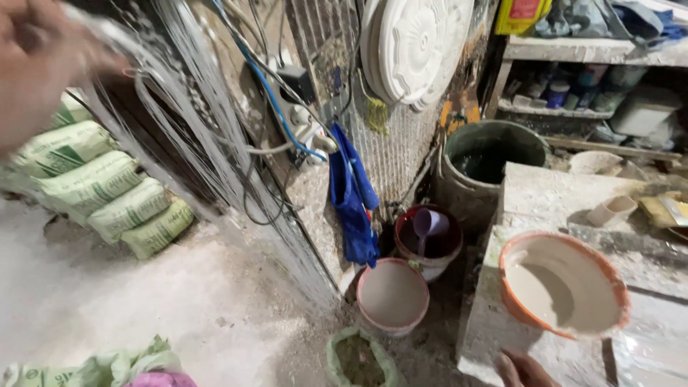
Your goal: Applying plaster paste to a long decorative mold and reinforcing it with layers of fiber.
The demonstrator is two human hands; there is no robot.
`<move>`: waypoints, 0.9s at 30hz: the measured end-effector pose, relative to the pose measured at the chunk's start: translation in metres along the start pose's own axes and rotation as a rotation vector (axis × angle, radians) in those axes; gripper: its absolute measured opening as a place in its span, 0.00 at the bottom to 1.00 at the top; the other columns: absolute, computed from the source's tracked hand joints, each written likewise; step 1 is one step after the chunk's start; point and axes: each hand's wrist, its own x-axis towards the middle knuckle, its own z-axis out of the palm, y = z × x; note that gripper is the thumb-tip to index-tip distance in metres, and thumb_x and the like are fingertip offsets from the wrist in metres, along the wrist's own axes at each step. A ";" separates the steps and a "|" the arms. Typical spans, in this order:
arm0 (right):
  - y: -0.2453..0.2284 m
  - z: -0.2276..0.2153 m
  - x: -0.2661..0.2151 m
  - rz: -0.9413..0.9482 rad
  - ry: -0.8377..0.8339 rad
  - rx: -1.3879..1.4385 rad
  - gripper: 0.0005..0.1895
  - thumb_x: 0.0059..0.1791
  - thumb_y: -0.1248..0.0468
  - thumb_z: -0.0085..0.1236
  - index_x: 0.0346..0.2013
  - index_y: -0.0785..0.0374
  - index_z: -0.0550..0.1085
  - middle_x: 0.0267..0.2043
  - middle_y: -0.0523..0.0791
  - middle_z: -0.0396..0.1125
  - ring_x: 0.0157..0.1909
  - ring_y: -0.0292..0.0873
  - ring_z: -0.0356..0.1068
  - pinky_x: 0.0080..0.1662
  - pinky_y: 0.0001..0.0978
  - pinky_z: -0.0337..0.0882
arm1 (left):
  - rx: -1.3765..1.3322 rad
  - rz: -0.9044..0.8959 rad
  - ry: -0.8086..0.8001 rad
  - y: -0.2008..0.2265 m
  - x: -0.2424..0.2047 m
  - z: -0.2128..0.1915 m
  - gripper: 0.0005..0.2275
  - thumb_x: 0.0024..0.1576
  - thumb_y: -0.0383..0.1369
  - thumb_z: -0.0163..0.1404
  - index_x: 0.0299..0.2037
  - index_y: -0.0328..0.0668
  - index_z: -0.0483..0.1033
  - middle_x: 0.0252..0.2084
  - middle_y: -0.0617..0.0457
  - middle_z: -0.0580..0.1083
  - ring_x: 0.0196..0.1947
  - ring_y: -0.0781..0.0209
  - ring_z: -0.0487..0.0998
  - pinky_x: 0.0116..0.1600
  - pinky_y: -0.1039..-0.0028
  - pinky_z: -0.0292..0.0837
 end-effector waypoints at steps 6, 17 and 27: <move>-0.317 0.019 -0.019 -0.412 -0.574 0.572 0.43 0.38 0.74 0.63 0.67 0.70 0.60 0.68 0.55 0.61 0.69 0.52 0.64 0.69 0.46 0.63 | -0.450 -0.045 -0.534 0.194 -0.116 0.100 0.06 0.44 0.28 0.56 0.23 0.50 0.70 0.18 0.64 0.69 0.16 0.69 0.65 0.20 0.76 0.60; -0.246 -0.058 -0.058 0.081 -0.921 0.268 0.38 0.45 0.71 0.66 0.67 0.64 0.59 0.55 0.51 0.72 0.54 0.44 0.75 0.55 0.37 0.75 | -0.853 -0.099 -0.865 0.302 -0.248 0.286 0.05 0.52 0.30 0.52 0.35 0.38 0.74 0.31 0.43 0.75 0.28 0.42 0.77 0.34 0.56 0.74; -0.176 -0.322 0.005 0.149 -0.574 -0.236 0.12 0.43 0.72 0.62 0.41 0.67 0.81 0.31 0.47 0.86 0.27 0.37 0.86 0.29 0.26 0.85 | -0.872 0.114 -0.246 0.519 -0.298 0.388 0.09 0.56 0.27 0.53 0.44 0.31 0.76 0.47 0.35 0.72 0.43 0.40 0.73 0.51 0.52 0.69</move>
